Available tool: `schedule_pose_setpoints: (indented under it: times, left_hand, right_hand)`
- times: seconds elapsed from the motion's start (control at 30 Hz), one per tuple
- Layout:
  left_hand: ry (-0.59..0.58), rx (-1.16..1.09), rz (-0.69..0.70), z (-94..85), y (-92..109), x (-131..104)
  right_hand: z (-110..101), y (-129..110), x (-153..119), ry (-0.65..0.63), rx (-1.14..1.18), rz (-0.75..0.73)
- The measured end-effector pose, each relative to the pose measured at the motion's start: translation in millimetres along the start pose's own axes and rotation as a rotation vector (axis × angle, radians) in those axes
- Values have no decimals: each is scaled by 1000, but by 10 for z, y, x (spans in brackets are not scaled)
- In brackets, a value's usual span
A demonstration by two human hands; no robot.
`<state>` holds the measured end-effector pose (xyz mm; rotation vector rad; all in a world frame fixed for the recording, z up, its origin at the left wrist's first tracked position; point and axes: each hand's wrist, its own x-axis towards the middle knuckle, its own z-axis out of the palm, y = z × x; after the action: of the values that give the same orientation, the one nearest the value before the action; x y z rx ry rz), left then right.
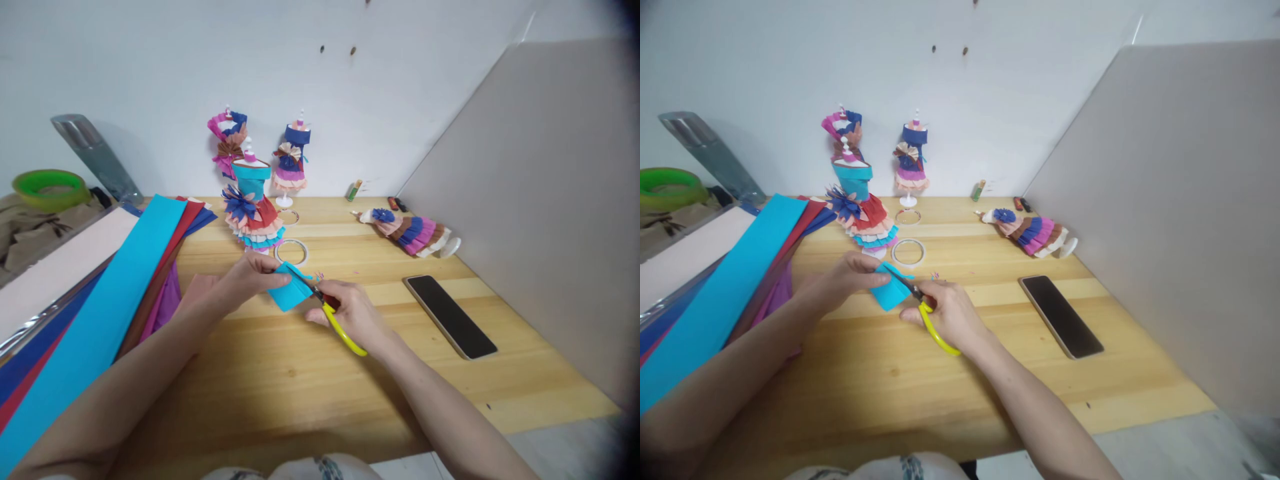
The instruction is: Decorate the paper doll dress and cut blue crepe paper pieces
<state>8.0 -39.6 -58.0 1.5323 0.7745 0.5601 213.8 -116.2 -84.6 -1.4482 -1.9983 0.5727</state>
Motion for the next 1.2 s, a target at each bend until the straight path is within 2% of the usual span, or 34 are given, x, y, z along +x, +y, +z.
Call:
schedule_pose_setpoints:
  times: [0.67,1.2]
  left_hand:
    - [-62,14,-6,2,7,8]
    - [-79,-19,6,22,-175,74]
  right_hand:
    - [18,5,-22,-18,-34,-64]
    - [62,45,-20,40,-54,-77]
